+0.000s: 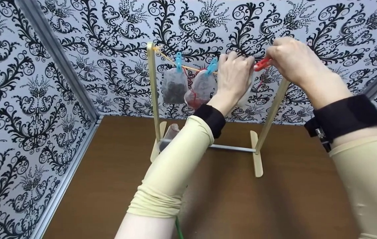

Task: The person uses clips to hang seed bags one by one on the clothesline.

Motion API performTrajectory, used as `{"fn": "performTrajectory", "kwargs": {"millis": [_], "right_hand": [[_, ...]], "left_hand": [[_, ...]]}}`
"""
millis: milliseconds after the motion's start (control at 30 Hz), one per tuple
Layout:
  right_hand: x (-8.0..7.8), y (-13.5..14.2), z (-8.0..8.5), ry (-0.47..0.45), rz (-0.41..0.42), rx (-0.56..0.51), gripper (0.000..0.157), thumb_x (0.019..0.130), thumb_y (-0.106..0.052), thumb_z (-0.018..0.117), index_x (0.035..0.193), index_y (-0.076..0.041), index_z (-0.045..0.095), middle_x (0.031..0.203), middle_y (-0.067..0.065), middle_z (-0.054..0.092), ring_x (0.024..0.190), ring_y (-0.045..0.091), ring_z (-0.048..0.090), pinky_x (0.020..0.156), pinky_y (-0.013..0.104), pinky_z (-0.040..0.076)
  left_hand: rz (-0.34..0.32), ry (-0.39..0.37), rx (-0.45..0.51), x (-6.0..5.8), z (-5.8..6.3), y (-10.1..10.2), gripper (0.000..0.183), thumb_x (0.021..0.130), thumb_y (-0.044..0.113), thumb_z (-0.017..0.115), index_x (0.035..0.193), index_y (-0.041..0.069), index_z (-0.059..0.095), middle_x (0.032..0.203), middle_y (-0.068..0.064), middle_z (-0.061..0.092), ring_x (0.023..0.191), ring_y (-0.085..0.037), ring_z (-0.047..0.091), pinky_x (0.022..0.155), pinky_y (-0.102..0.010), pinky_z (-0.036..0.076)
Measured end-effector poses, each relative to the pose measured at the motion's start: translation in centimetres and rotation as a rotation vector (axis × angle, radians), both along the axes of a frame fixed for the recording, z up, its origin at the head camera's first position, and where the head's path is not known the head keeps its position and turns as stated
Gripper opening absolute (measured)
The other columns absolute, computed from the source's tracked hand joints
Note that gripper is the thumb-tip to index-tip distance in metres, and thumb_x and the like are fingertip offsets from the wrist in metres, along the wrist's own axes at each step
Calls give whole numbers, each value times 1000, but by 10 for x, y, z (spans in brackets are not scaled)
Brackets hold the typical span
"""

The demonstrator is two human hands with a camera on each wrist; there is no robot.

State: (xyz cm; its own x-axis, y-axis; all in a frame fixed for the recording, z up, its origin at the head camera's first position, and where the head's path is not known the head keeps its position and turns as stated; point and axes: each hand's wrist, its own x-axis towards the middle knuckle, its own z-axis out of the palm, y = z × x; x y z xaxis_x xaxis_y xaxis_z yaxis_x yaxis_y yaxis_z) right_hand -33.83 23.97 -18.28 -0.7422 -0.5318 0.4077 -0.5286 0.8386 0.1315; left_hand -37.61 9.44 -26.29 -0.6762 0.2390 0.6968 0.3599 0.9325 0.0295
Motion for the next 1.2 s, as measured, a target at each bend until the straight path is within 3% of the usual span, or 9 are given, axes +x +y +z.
{"fn": "performTrajectory", "kwargs": {"millis": [200,333,533,733,900,1033,1100,1200], "right_hand": [[0,-6,-4,16,21,141,8,86,12,64,94,11,63,92,26,58,85,39,54,70,46,54],[0,-8,-6,45,45,185,12,86,6,68,96,11,65,90,23,56,82,36,51,68,44,53],[-1,-5,-14,29,65,85,17,90,-4,68,104,6,65,102,24,60,94,39,53,83,51,50],[-2,2,-26,48,87,-37,28,89,-1,68,116,3,65,112,24,64,101,42,60,91,54,52],[-3,6,-34,71,100,-100,45,85,1,73,128,2,60,125,25,63,116,45,58,104,55,48],[-2,8,-38,111,91,-143,57,84,0,74,137,1,53,136,28,56,124,47,54,109,57,43],[-1,9,-42,165,91,-170,59,85,0,72,139,1,50,137,28,55,124,47,52,110,56,42],[-1,10,-51,315,128,-231,53,87,-1,69,136,1,50,133,26,56,122,44,51,110,54,40]], "left_hand": [[-9,35,0,-1,-6,0,16,99,32,55,91,29,69,83,13,73,85,-10,56,89,-30,38],[14,15,-31,0,-7,-2,18,99,36,55,93,29,69,87,12,75,87,-11,57,92,-31,37],[43,11,-135,3,-8,-4,20,100,35,52,99,27,70,92,11,77,89,-11,56,91,-32,36],[28,100,-165,8,-14,-10,18,100,38,54,106,28,67,97,14,74,94,-10,58,91,-31,37],[-38,232,-151,15,-23,-23,20,98,42,57,108,27,66,100,13,72,94,-10,59,89,-29,38],[-117,351,-144,18,-34,-36,18,101,35,52,103,25,67,94,11,72,88,-12,58,86,-29,39],[-166,394,-144,20,-40,-45,20,102,32,50,101,24,68,92,10,72,87,-12,59,85,-29,40],[-260,426,-162,22,-48,-62,17,100,31,53,98,21,67,90,8,71,84,-13,59,83,-30,42]]}}
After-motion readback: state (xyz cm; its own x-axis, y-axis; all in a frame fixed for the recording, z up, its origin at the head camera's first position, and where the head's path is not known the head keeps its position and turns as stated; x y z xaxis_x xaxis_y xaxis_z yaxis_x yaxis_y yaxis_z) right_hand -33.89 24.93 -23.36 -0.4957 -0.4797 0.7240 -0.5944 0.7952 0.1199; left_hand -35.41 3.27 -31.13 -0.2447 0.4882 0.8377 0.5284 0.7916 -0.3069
